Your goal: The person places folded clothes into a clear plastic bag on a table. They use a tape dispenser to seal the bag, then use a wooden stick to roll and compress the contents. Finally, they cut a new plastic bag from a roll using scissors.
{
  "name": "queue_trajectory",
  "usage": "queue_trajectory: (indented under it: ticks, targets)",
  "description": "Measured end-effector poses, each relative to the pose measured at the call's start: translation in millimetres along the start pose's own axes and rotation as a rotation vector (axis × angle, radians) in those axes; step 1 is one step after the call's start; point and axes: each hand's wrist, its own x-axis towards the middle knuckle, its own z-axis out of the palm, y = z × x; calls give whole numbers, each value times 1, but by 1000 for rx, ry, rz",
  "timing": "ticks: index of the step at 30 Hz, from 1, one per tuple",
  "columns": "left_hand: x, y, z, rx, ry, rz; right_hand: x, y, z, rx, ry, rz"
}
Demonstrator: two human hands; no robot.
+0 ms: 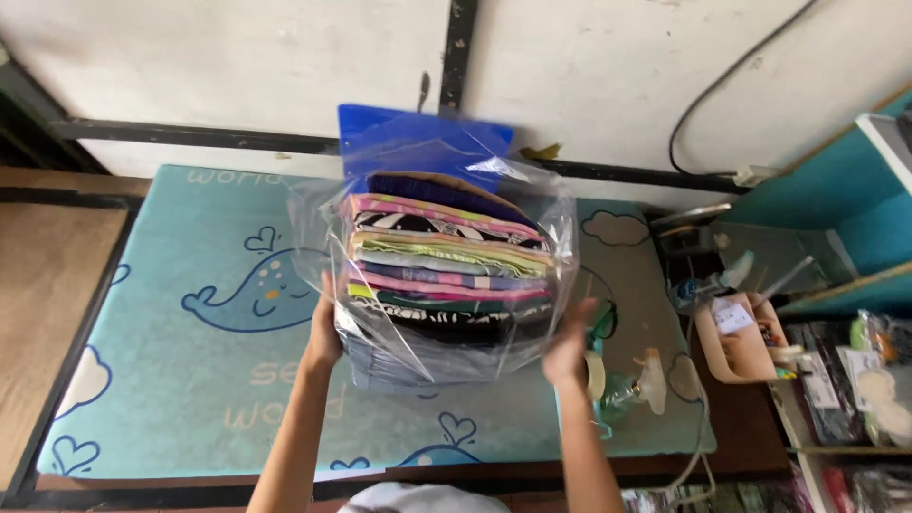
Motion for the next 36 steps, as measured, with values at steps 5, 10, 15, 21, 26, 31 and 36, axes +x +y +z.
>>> queue_trajectory:
  ticks: [5,10,15,21,26,31,36]
  targets:
    - [-15,-39,-20,98,-16,86,34,52,-63,61,198,116]
    - [-25,-32,18,138,-68,136,-12,16,7,136,281,133]
    - [-86,4,84,236,-123,252,-12,2,-57,35,475,81]
    - [-120,-9,117,148,-142,218,-15,-12,-100,40,515,3]
    - [-144,-8,154,80,-133,149,-65,-34,-11,561,381,-135]
    - [-123,-29,123,63,-45,73,-81,-52,-5,151,597,-113]
    - [-133,-3,147,21,44,34,-120,-122,37,-562,-80,-784]
